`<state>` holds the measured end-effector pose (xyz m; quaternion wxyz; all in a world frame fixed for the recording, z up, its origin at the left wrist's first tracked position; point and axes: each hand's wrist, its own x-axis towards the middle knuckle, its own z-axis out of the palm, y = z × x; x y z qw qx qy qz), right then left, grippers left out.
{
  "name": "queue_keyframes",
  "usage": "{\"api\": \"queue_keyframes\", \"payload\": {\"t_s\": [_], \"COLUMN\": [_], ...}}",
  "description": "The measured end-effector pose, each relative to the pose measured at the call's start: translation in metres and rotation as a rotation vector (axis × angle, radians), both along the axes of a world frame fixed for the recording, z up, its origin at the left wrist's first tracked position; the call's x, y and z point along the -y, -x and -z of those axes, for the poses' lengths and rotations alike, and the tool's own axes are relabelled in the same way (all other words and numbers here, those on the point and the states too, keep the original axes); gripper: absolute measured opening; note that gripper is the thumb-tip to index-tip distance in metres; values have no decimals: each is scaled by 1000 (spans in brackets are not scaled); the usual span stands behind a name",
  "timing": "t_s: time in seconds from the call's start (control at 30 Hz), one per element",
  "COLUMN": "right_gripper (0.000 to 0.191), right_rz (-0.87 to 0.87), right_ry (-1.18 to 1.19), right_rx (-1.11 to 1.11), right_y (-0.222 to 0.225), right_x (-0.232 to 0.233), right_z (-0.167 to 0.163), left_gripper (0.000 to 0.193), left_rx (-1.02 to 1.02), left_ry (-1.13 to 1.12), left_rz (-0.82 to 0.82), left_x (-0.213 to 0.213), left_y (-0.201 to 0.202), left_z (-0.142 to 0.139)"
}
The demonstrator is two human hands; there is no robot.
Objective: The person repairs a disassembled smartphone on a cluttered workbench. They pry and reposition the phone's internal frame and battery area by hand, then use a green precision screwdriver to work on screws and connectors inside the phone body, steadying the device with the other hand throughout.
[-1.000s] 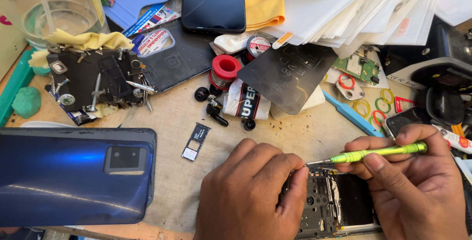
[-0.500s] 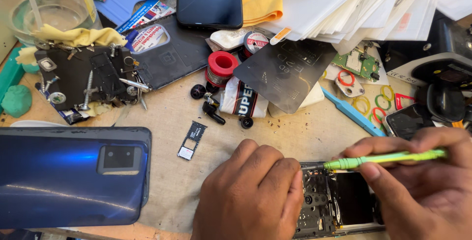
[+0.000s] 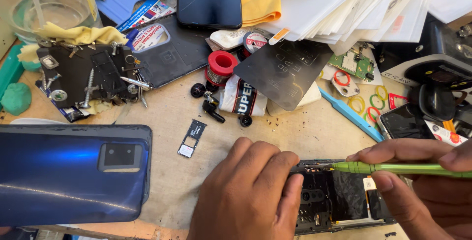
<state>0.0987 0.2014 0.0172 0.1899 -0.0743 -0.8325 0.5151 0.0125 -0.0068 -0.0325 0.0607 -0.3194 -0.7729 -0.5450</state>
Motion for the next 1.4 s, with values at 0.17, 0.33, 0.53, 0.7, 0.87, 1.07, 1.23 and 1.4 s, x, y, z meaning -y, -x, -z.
{"api": "queue_keyframes", "payload": {"t_s": [0.17,0.33,0.53,0.7,0.87,1.07,1.23,1.4], "right_gripper": [51,50,51,51,53,53,44,48], "right_rz": [12,-41,-29,-29,-11,-20,15,8], "right_ry": [-207,-270,-291,-287,-312,-308,-463,-629], "right_rx": [27,36,56,47,79,66,164,87], "right_y": [0,5,10,11,10,8,13,26], "right_x": [4,4,9,17,16,15,20,26], "right_z": [-2,-5,-8,-11,-13,-8,-14,-21], "left_gripper": [34,39,40,35,36,36,28,33], "left_rx": [-275,-350,-309,-408,-392,-356,-491,-735], "left_ry": [150,195,203,145,176,169,226,371], "left_rz": [37,28,85,44,59,91,48,-39], "left_x": [3,5,8,7,6,6,7,8], "left_y": [-18,-28,-29,-25,-27,-28,-26,-21], "left_z": [19,34,33,32,36,36,29,32]}}
